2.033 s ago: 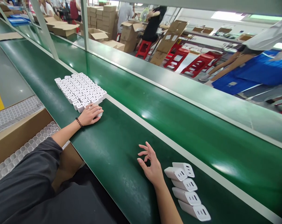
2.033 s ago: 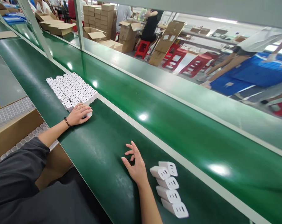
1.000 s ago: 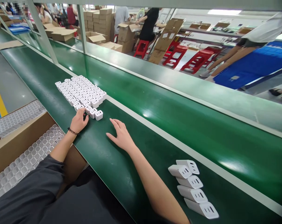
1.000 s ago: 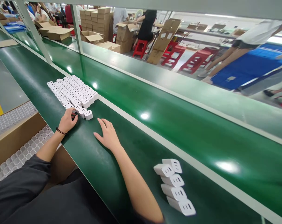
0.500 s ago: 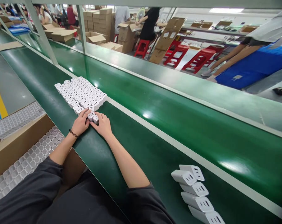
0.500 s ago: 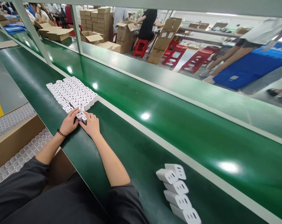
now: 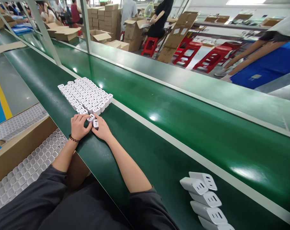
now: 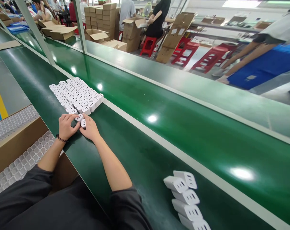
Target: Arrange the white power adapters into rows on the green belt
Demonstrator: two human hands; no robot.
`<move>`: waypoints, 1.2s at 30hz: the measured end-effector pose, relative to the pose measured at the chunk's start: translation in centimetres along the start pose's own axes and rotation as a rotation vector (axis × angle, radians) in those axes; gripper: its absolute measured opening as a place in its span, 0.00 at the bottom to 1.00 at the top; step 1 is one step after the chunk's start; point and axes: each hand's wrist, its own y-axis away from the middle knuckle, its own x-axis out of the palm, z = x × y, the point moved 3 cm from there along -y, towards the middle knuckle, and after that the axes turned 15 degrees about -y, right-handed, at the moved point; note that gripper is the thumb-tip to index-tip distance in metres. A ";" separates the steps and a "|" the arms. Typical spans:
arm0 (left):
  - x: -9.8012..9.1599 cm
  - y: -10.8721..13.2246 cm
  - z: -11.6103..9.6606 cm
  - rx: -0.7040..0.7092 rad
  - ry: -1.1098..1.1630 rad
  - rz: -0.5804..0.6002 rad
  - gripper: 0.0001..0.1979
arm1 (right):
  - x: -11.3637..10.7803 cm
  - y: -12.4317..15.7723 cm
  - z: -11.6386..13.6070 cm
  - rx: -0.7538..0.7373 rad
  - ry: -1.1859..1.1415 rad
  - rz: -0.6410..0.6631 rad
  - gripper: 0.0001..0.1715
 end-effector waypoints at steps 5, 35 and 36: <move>0.2 0.0 0.7 -0.042 -0.023 -0.001 0.12 | -1.1 0.5 -0.2 -0.068 -0.067 0.083 0.44; 2.4 1.1 3.1 -0.364 0.485 0.166 0.40 | -1.3 -2.4 -3.1 0.068 -0.281 -0.220 0.37; 2.5 1.2 3.0 -0.349 0.460 0.170 0.40 | -1.1 -2.7 -2.9 0.068 -0.271 -0.218 0.37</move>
